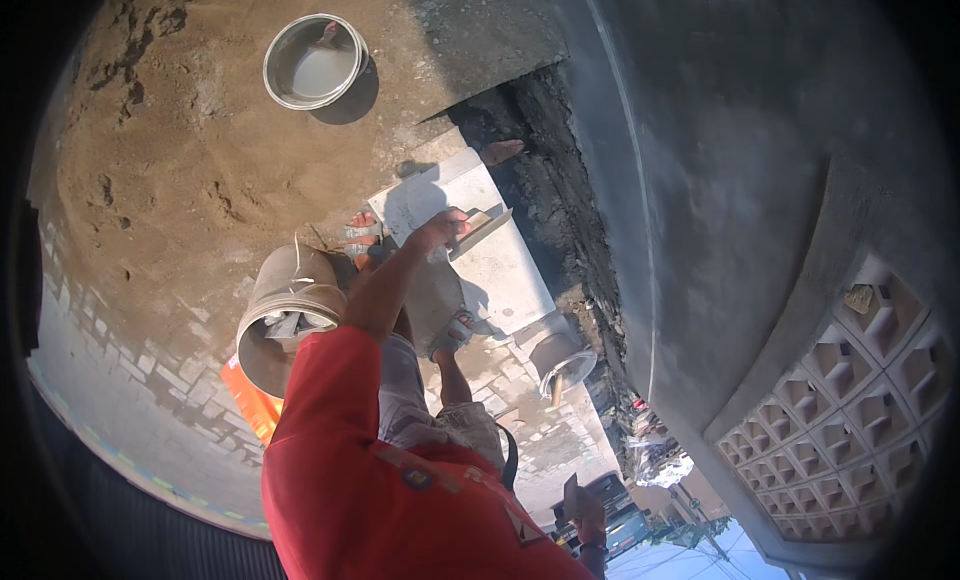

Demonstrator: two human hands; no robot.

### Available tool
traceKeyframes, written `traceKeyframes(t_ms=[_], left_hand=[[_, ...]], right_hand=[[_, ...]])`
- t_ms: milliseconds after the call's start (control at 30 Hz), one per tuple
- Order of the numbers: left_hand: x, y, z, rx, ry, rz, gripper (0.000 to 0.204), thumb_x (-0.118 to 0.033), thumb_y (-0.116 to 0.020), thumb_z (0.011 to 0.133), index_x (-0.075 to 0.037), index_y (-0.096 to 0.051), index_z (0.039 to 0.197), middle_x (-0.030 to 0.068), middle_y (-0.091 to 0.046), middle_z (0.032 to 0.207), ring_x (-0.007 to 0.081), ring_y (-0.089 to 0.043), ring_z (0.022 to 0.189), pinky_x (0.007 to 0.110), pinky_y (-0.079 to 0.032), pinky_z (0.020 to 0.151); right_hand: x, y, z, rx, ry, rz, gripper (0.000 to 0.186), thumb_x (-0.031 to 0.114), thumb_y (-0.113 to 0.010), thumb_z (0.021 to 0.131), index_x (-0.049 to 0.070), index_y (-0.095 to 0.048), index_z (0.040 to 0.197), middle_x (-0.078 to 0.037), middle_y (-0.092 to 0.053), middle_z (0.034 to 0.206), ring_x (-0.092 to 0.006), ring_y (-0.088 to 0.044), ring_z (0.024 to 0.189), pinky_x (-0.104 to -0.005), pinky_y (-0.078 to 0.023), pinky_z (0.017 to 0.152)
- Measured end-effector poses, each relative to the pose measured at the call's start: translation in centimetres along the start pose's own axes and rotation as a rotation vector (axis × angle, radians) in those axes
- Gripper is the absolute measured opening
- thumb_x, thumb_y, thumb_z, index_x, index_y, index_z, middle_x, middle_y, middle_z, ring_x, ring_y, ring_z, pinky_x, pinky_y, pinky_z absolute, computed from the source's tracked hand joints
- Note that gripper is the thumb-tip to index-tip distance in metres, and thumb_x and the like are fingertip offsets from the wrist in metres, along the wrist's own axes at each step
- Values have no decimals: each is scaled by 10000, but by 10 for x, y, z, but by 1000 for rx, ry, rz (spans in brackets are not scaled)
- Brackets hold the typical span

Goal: The person applies plaster to a decorative lattice wall using a trowel and hawk. They repeatedly scoop plaster from the hawk and smooth it onto the wall surface, working along the edges of the lattice pattern.

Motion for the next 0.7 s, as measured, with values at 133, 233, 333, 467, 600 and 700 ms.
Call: traceKeyframes(t_ms=[133, 233, 333, 467, 600, 700], left_hand=[[22, -11, 23, -190, -35, 111, 387, -281, -703, 804, -10, -643, 1074, 146, -676, 965, 207, -637, 882, 333, -499, 738], [20, 11, 19, -420, -132, 284, 225, -191, -696, 773, -56, -660, 950, 123, -675, 807, 229, -650, 763, 341, -504, 696], [5, 36, 10, -674, -108, 545, 204, -162, -714, 740, -42, -623, 877, 170, -668, 846, 284, -664, 816, 380, -508, 720], [-2, 127, -4, -988, -214, 53, 437, -218, -730, 777, -72, -499, 1118, 118, -656, 858, 272, -630, 785, 362, -515, 691], [-94, 212, -45, -806, -368, -1074, 1050, -242, -793, 753, -161, -41, 1480, 175, -341, 1372, 316, -551, 882, 388, -554, 683], [-130, 279, -53, -566, -709, -1140, 809, -201, -716, 831, -128, -170, 1423, 191, -319, 1392, 470, -537, 1086, 473, -554, 832]], right_hand=[[-35, 25, -2, -50, -75, -42, 409, 161, -593, 780, 74, -612, 1179, -38, -665, 895, -106, -616, 693, -229, -454, 523], [-60, 36, 6, -32, -137, -107, 431, 61, -585, 831, 80, -551, 1260, -68, -657, 923, -135, -616, 690, -268, -513, 592], [-72, 38, 15, -7, -158, -134, 422, 65, -580, 839, 75, -550, 1260, -75, -657, 938, -142, -622, 718, -271, -516, 600], [-58, 34, 37, 29, -137, -160, 411, 71, -573, 850, 69, -549, 1260, -84, -656, 960, -152, -630, 754, -275, -521, 611], [-60, 11, 42, 45, -100, -94, 400, 77, -567, 860, 63, -548, 1259, -92, -656, 981, -162, -637, 790, -279, -525, 622], [-45, 16, 51, 31, -25, -67, 392, 81, -562, 868, 58, -548, 1259, -99, -655, 997, -170, -643, 818, -282, -528, 630]])
Point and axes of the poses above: each hand's wrist, its own z-axis towards the middle knuckle, its own y-axis out of the back of the hand, x = y × z, the point moved 6 cm from there along z, towards the middle knuckle
